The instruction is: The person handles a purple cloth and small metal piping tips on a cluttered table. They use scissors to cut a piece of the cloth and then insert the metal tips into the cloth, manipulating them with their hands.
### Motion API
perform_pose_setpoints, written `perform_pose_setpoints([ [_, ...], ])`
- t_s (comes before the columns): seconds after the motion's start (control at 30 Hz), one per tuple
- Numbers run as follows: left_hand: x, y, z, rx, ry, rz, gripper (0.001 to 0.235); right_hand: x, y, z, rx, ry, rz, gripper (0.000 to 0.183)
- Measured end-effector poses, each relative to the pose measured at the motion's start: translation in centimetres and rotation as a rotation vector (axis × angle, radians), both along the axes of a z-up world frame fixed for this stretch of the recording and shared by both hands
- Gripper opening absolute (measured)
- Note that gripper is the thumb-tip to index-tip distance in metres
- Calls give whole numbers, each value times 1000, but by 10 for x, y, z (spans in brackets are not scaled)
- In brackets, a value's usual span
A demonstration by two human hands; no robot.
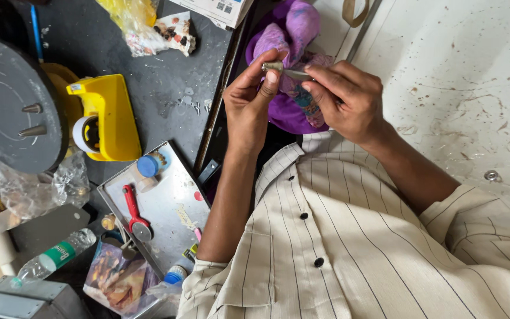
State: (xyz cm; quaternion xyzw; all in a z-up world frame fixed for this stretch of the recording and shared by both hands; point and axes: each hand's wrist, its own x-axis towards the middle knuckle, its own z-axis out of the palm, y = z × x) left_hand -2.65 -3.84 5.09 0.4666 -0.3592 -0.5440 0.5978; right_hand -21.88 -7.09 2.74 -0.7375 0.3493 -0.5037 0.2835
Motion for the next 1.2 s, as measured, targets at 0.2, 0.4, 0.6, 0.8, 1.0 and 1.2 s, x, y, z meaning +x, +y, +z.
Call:
perform_pose_setpoints([
  [0.2, -15, 2, 35, -76, -27, 2, 37, 12, 0, 8, -72, -96, -39, 23],
  [0.4, -11, 3, 63, -201, -139, -185, 30, 8, 1, 0, 578, -630, 457, 17],
  [0.6, -17, -3, 56, -223, -193, -32, 29, -3, -8, 20, 217, -375, 213, 19],
  [0.8, -34, -17, 51, -61, 114, 165, 40, 10, -10, 51, -129, -129, -191, 25],
  [1.0, -46, -15, 67, -120, -49, 207, 36, 15, -6, 54, 107, -276, -40, 24],
  [1.2, -45, -7, 89, -211, -188, 76, 33, 1, -23, 44, 901, -751, 524, 18],
])
